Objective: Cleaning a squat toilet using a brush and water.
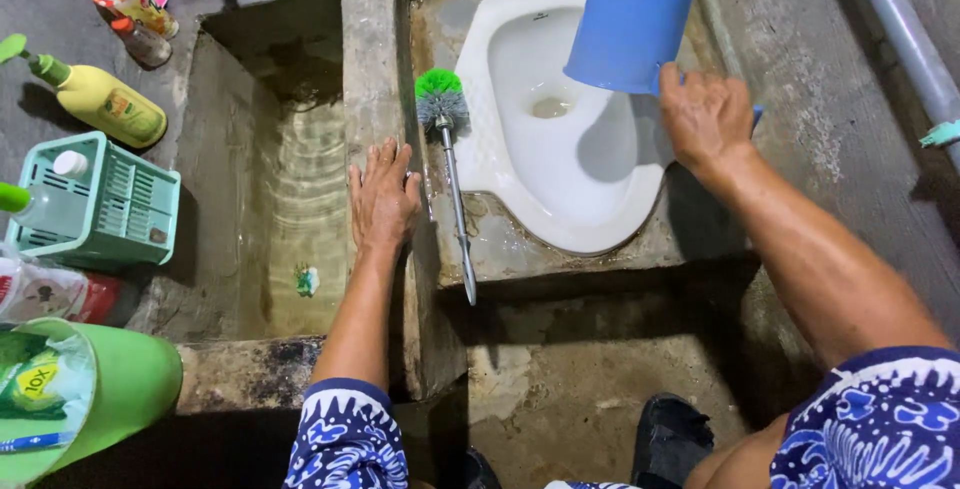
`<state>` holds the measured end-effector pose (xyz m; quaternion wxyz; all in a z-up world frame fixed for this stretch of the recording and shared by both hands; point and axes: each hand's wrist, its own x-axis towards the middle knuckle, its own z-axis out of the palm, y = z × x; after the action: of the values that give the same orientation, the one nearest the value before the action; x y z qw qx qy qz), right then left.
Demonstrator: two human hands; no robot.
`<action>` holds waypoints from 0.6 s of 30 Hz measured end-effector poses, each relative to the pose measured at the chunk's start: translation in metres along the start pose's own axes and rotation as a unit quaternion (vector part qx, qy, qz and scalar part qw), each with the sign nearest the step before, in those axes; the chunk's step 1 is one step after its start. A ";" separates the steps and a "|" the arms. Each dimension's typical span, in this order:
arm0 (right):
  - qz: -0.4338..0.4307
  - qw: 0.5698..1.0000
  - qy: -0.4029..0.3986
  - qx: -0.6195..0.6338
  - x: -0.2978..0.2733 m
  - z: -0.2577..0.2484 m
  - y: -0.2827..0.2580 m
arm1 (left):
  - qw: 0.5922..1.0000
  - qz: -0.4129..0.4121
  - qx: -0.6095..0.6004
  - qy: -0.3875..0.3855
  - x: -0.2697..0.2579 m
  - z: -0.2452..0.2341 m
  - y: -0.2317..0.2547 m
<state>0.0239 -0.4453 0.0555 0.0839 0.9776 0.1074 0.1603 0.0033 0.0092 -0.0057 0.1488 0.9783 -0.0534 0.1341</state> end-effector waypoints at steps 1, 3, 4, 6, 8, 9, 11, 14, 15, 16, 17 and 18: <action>-0.002 1.000 -0.001 -0.001 -0.003 0.000 -0.003 | 1.000 -0.002 -0.001 0.000 -0.001 -0.001 0.001; 0.016 0.998 0.057 0.029 -0.007 -0.002 -0.009 | 1.000 0.010 -0.002 0.009 -0.001 -0.003 0.003; 0.014 0.998 0.059 0.027 -0.008 -0.003 -0.017 | 1.000 0.009 -0.003 0.011 -0.001 0.000 0.002; 0.076 0.971 0.084 0.210 -0.007 -0.009 -0.033 | 1.000 0.007 0.004 0.008 0.001 0.004 -0.001; 0.138 0.925 0.010 0.353 -0.006 -0.007 -0.050 | 1.000 0.004 -0.005 0.013 0.004 0.009 -0.002; 0.195 0.849 -0.072 0.486 -0.004 -0.006 -0.060 | 1.000 0.002 -0.013 0.014 0.004 0.010 -0.003; 0.210 0.758 -0.095 0.610 -0.003 -0.004 -0.085 | 0.999 -0.004 -0.023 0.025 0.008 0.025 -0.011; 0.199 0.608 -0.137 0.756 0.005 -0.030 -0.127 | 0.997 -0.020 -0.067 0.045 -0.002 0.009 -0.005; 0.181 0.569 -0.149 0.788 0.010 -0.043 -0.140 | 0.992 -0.027 -0.106 0.056 -0.004 -0.001 0.002; 0.167 0.574 -0.153 0.787 0.020 -0.057 -0.150 | 0.991 -0.036 -0.106 0.069 -0.004 0.002 0.002; 0.148 0.567 -0.156 0.795 0.024 -0.069 -0.162 | 0.991 -0.063 -0.080 0.082 -0.008 0.006 0.001; 0.129 0.560 -0.159 0.803 0.027 -0.080 -0.173 | 0.990 -0.089 -0.054 0.094 -0.011 0.011 0.001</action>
<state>-0.0089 -0.2622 0.1040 -0.7414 0.6543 0.0489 -0.1408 -0.0047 0.0057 -0.0186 0.2170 0.9527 0.0410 0.2086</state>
